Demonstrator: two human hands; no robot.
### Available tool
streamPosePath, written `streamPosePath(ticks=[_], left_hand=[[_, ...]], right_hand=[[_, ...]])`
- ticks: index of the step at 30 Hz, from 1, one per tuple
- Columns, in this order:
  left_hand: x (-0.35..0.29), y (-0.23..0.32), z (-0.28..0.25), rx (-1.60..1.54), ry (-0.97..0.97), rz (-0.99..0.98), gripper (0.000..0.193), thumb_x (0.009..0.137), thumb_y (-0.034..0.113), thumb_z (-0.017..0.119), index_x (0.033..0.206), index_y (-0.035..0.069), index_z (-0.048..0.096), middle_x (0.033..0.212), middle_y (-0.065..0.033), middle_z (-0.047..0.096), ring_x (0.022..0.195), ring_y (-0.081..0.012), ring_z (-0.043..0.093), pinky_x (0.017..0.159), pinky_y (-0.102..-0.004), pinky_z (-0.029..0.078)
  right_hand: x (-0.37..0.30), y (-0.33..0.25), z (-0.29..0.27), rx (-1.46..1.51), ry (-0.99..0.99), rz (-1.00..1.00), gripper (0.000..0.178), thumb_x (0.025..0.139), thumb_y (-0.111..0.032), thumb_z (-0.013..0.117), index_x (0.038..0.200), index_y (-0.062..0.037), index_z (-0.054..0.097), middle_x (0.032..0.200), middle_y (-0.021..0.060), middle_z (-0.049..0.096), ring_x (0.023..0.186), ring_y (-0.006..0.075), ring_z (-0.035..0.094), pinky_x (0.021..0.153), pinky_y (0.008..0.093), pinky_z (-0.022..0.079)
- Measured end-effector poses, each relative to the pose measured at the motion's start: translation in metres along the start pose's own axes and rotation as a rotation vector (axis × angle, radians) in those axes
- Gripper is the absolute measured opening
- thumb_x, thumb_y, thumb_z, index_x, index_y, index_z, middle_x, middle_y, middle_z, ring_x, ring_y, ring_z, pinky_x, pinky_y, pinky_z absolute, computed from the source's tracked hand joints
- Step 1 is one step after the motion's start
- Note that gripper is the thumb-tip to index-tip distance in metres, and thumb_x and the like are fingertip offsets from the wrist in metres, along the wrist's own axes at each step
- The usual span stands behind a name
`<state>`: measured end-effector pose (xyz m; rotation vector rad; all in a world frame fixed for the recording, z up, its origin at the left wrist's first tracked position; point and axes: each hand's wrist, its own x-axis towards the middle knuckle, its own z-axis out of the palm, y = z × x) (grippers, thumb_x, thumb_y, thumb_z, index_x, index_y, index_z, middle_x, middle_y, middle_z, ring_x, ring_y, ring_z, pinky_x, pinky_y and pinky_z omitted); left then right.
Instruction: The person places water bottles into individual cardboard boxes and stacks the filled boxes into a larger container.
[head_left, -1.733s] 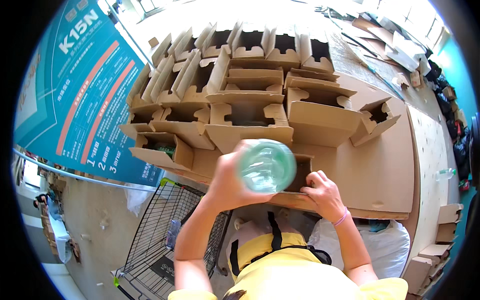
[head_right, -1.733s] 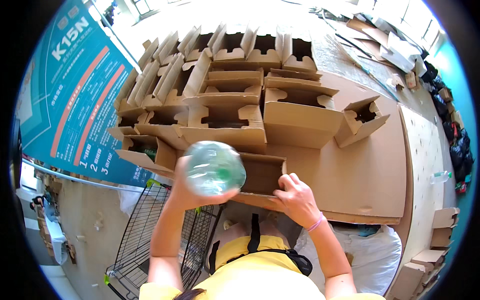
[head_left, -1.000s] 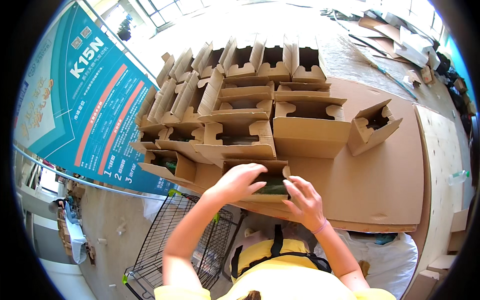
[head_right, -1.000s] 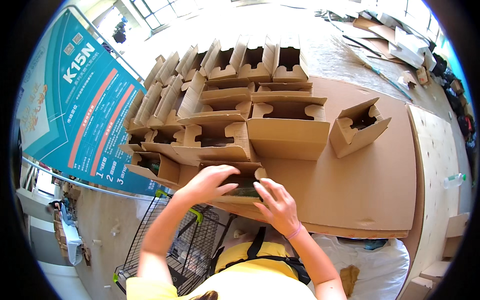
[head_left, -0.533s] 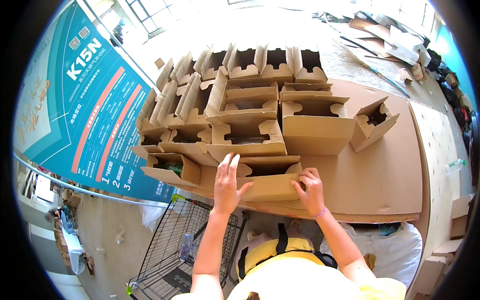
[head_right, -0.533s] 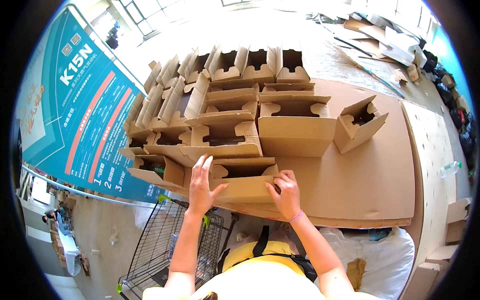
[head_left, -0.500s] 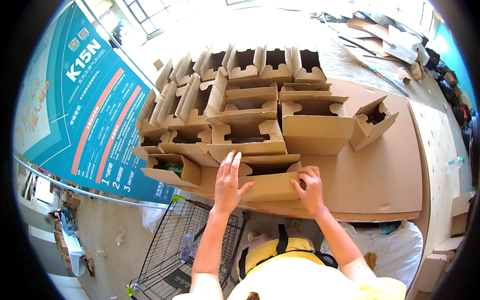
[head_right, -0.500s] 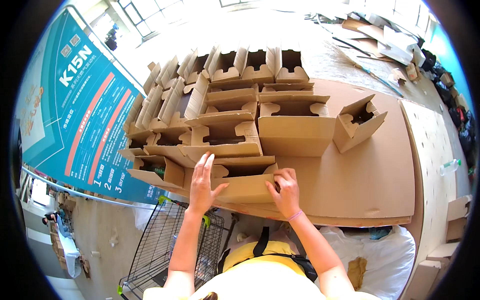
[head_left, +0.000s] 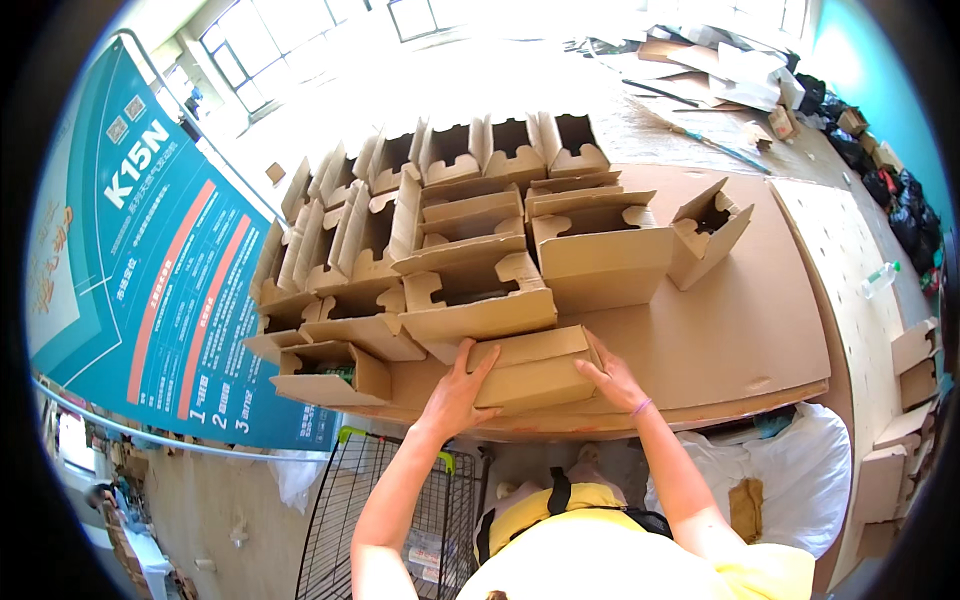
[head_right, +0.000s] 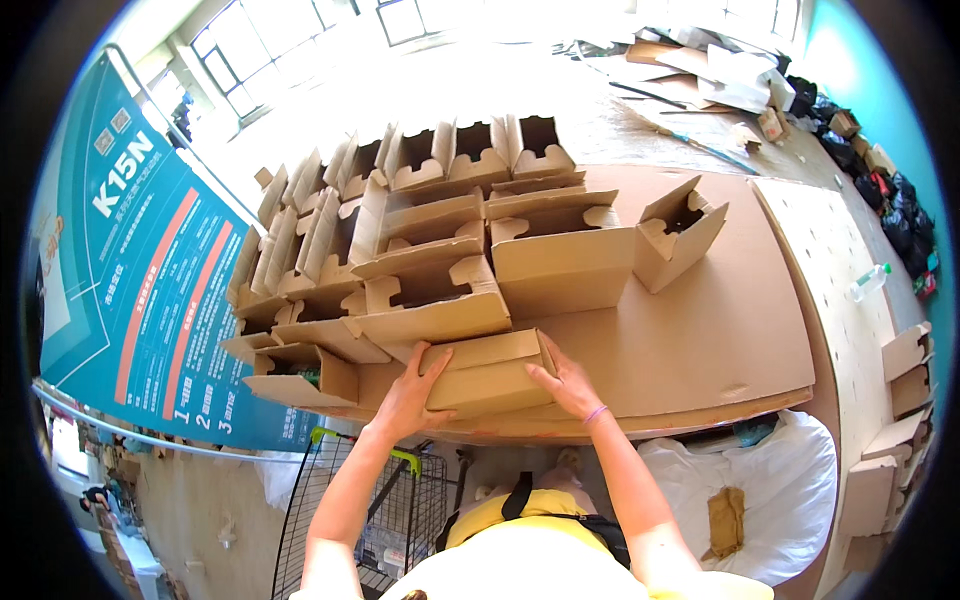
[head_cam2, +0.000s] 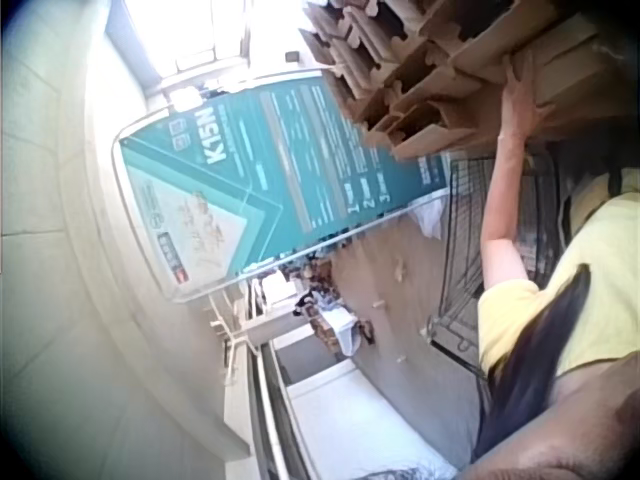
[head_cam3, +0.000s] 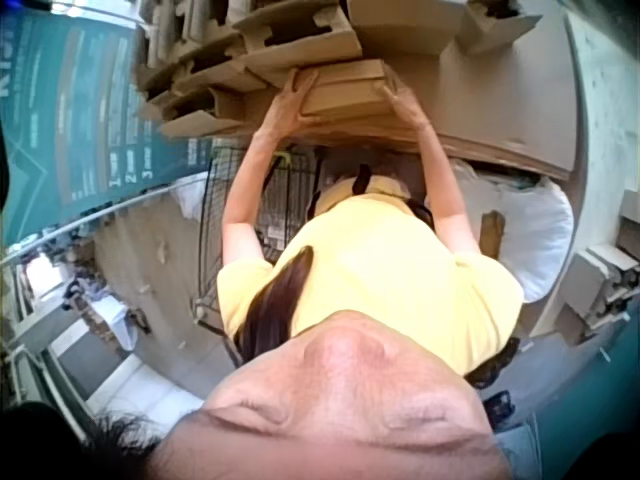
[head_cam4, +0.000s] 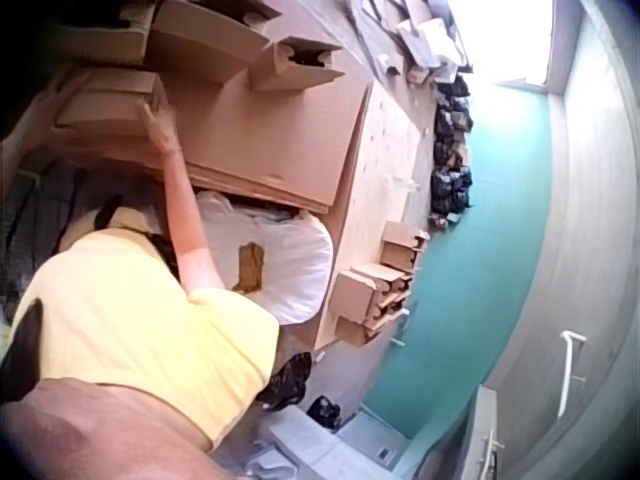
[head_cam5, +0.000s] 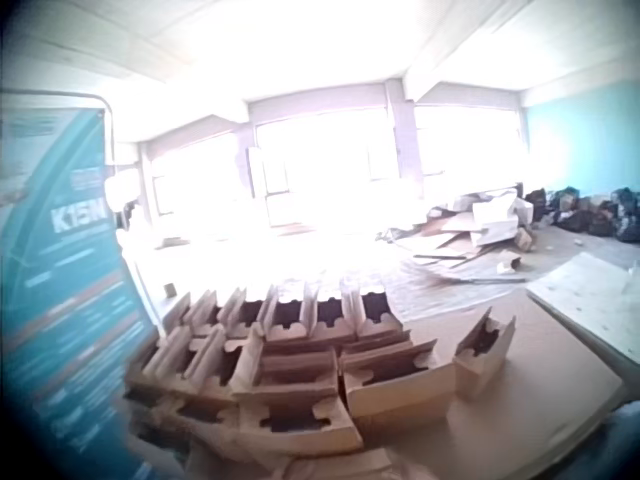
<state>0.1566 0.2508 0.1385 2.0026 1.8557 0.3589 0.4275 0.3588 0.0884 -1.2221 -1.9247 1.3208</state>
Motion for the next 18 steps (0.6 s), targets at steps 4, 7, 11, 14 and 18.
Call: streamPosePath(ticks=[4,7,11,14,18], left_hand=[[0.005,0.024,0.024,0.009,0.058,0.09,0.095,0.069,0.027,0.083,0.147,0.017,0.03,0.145,-0.0299,0.022,0.117,-0.0492,0.049,0.095,-0.0466,0.049],[0.025,0.064,0.054,0.002,0.195,0.181,0.09,0.069,0.027,0.082,0.145,0.017,0.035,0.143,-0.0248,0.028,0.115,-0.0464,0.052,0.09,-0.0471,0.052],[0.082,0.111,0.088,0.094,0.344,0.216,0.081,0.07,0.022,0.08,0.14,0.014,0.041,0.138,-0.0182,0.038,0.107,-0.037,0.055,0.08,-0.0415,0.055],[0.12,0.111,0.109,0.268,0.447,0.148,0.078,0.069,0.021,0.08,0.137,0.011,0.045,0.135,-0.0136,0.043,0.097,-0.0298,0.053,0.07,-0.0369,0.055],[0.129,0.108,0.117,0.246,0.461,0.16,0.08,0.069,0.021,0.08,0.139,0.012,0.043,0.135,-0.0136,0.043,0.097,-0.03,0.055,0.071,-0.0371,0.055]], right_hand=[[-0.016,0.016,-0.024,-0.098,0.131,0.018,0.064,0.09,-0.045,0.056,0.139,-0.0057,0.046,0.135,0.0225,0.053,0.127,0.0349,0.049,0.104,0.0391,0.04],[-0.022,0.03,-0.065,-0.214,0.257,0.148,0.056,0.089,-0.039,0.06,0.131,-0.0025,0.054,0.127,0.0227,0.058,0.117,0.0334,0.057,0.096,0.0395,0.046],[-0.017,0.052,-0.142,-0.335,0.414,0.096,0.041,0.087,-0.02,0.066,0.122,0.0,0.06,0.121,0.0196,0.063,0.106,0.0306,0.063,0.085,0.0407,0.052],[-0.016,-0.06,-0.192,-0.231,0.663,-0.35,0.039,0.084,-0.011,0.068,0.121,-0.0009,0.062,0.123,0.017,0.063,0.111,0.0271,0.062,0.096,0.0386,0.048],[-0.042,-0.153,-0.247,-0.099,0.722,-0.911,0.08,0.083,-0.041,0.069,0.14,0.0072,0.04,0.143,0.0197,0.044,0.132,0.0359,0.043,0.108,0.0497,0.036]])
